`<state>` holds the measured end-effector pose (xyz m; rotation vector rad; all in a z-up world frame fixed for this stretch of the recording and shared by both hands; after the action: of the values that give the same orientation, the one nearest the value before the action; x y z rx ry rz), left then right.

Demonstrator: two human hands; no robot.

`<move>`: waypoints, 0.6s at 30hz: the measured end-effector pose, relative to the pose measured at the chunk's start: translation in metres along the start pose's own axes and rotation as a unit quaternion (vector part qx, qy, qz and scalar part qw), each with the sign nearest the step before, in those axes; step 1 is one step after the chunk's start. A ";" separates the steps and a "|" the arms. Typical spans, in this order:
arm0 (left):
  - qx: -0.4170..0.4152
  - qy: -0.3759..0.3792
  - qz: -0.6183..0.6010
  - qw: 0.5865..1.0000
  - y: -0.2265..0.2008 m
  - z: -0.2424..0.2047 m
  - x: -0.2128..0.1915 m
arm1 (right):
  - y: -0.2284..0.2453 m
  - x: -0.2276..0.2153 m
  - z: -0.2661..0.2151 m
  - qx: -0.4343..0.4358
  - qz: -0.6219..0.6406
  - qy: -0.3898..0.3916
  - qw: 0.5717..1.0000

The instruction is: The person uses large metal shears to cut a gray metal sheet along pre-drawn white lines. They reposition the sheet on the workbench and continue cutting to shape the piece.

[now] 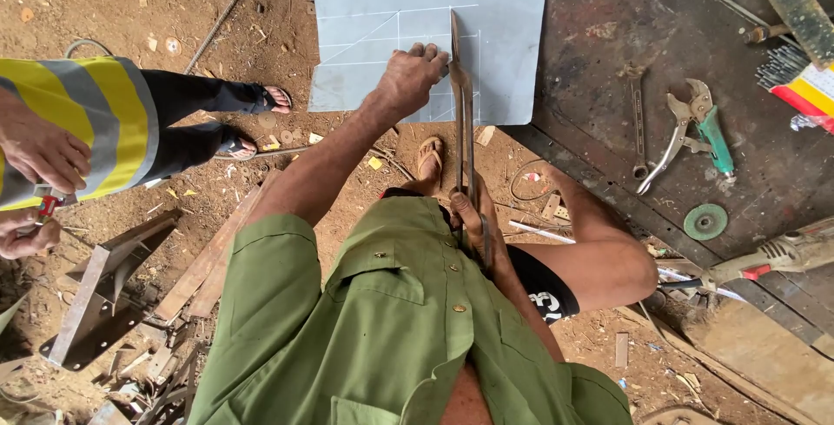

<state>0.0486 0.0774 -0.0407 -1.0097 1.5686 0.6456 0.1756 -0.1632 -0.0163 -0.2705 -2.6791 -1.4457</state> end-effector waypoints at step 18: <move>0.027 0.020 -0.024 0.999 -0.003 -0.018 -0.015 | -0.017 0.002 0.004 0.049 0.094 0.014 0.994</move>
<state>0.0424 0.0654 -0.0218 -1.0223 1.5833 0.5515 0.1707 -0.1684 -0.0324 -0.4773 -2.6112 -1.2521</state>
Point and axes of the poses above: each hand's wrist, its own z-axis towards the middle knuckle, its own x-axis out of the palm, y = z × x, the point moved 10 cm from there along z, towards the middle knuckle, and after that the axes turned 10 degrees about -y, right-handed, at the moved point
